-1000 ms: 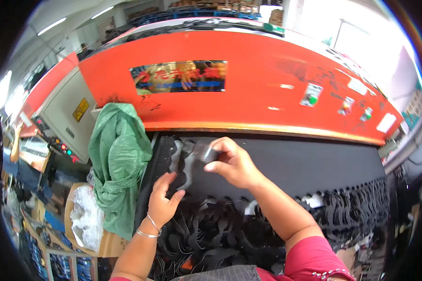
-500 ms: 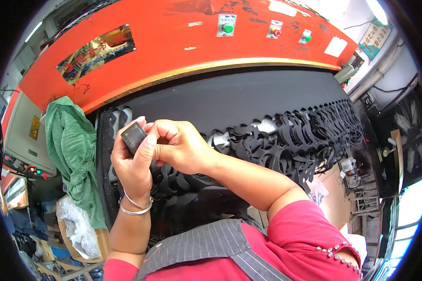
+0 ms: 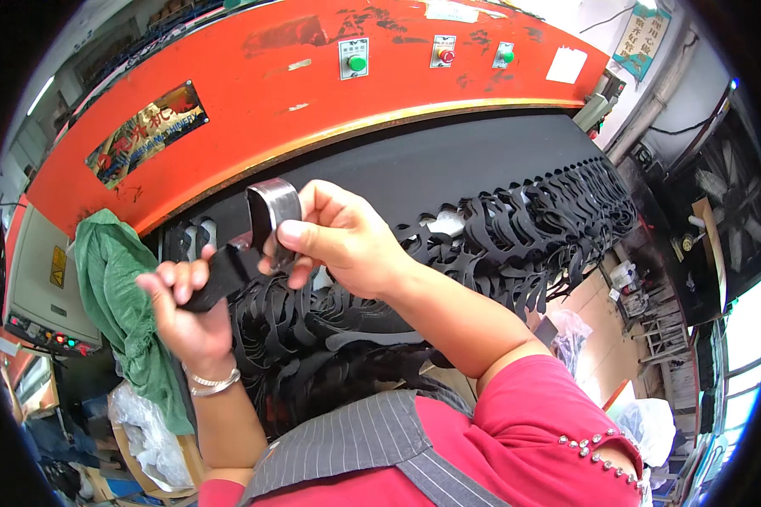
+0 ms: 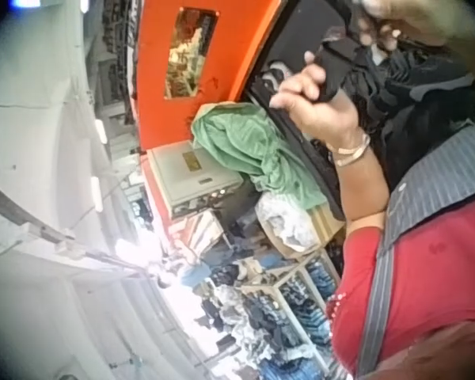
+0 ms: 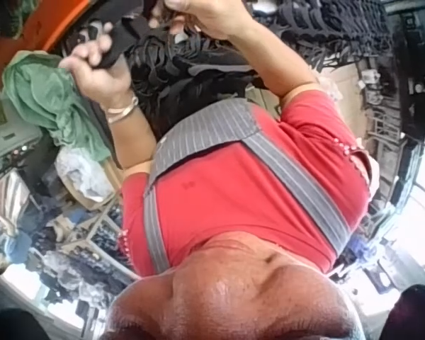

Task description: Cutting and organizing shoe upper components using a industrial hydraulic press and metal dies.

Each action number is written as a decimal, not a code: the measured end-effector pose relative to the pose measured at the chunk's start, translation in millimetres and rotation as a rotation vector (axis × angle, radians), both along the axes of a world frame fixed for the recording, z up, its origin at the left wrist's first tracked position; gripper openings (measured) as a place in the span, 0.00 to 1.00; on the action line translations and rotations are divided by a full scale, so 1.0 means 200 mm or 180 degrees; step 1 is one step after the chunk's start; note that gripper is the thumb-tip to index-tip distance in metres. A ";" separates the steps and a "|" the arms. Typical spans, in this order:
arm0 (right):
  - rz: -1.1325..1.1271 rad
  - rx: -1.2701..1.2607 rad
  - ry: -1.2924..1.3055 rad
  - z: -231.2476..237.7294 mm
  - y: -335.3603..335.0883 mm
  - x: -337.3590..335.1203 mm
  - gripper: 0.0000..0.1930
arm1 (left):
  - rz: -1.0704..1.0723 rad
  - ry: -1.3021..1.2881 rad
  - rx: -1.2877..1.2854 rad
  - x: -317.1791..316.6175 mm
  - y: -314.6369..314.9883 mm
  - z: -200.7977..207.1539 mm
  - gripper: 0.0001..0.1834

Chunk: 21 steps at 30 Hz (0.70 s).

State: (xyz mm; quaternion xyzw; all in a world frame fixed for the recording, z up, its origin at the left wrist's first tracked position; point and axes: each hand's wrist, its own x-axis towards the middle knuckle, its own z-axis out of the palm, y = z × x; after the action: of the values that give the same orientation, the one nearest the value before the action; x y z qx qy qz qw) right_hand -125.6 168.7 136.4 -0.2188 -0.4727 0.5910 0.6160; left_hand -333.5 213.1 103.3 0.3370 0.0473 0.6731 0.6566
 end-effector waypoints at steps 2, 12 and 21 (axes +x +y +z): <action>-0.0376 0.0110 -0.0050 0.03 -0.07 0.07 0.10 | -0.0102 -0.0181 0.0172 -0.08 -0.01 0.04 0.20; -0.2307 0.0694 -0.5217 -0.23 -0.20 0.79 0.08 | 0.1596 -0.0136 -0.0228 -1.32 -0.17 -0.16 0.16; 0.0728 0.0621 -0.5637 -0.26 -0.49 0.52 0.23 | 0.2402 0.0038 -0.0205 -1.19 -0.61 -0.06 0.16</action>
State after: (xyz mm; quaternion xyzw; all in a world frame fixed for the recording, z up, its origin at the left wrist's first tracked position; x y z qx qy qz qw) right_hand -20.9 71.5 83.8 -0.4927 -0.8415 0.2207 -0.0211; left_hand -571.7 91.0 90.9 0.2790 0.1930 0.8638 0.3724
